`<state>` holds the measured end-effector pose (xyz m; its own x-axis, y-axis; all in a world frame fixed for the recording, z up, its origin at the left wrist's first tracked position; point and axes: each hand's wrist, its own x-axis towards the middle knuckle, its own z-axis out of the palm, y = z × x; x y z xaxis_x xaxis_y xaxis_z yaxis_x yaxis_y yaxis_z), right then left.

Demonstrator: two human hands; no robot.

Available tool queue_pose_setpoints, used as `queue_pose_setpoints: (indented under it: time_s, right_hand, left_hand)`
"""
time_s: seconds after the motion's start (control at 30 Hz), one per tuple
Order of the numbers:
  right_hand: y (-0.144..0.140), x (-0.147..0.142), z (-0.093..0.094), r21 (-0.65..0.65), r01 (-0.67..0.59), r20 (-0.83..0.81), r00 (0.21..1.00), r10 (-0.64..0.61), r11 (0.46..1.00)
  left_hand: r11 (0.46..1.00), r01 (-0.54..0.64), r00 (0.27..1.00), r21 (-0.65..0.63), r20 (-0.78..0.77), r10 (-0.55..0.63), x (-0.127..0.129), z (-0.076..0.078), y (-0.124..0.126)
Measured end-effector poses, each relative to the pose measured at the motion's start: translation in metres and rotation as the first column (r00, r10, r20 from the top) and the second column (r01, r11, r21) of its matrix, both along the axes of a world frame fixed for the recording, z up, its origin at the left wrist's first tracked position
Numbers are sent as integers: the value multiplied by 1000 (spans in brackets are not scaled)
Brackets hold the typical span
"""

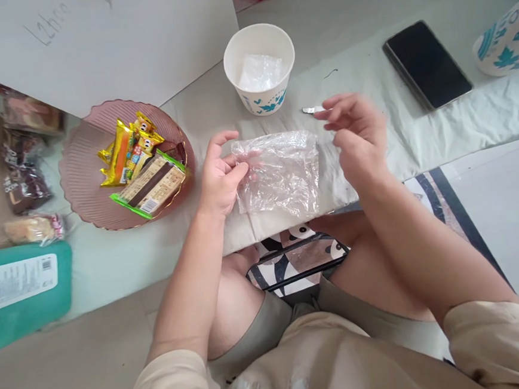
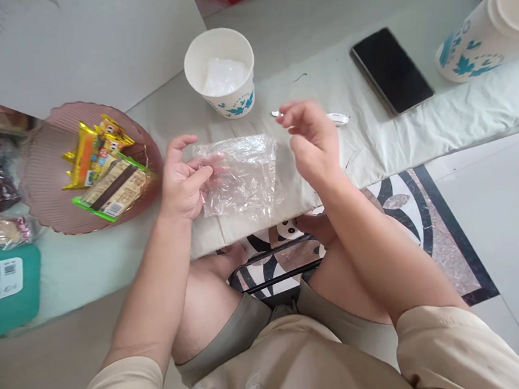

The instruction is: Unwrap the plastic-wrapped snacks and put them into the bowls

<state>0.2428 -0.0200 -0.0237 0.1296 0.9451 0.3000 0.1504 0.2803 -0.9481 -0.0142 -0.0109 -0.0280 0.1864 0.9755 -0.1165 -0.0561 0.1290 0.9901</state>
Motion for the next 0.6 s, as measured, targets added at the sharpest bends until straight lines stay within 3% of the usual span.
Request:
queue_pose_setpoints:
  time_s: [0.1,0.2,0.3,0.37,0.43,0.53,0.6]
  right_hand:
    - [-4,3,-5,-51,-96,-32,995,95,994]
    - [-10,-4,-8,-177,-290,-39,957,287,941]
    - [-14,-12,-7,-277,-339,-24,938,346,899]
    - [-15,-13,-6,-305,-322,-29,944,329,896]
    - [-15,-12,-4,-298,-303,-52,952,301,905]
    - [-11,-12,0,-248,-274,-127,960,250,929]
    - [-8,-14,3,-254,-252,-205,958,203,934]
  left_hand:
    - [996,8,1000,90,7,-9,0,0,-1]
    - [977,3,1000,213,-7,-2,2,1,-4]
    - [960,-36,999,278,-11,40,2,5,-7]
    - [974,-41,999,222,35,34,1,9,-9]
    - [996,30,993,83,111,-39,0,12,-11]
    - [971,207,967,-119,178,-184,1,15,-12]
    - [959,217,968,-184,164,-188,3,16,-13]
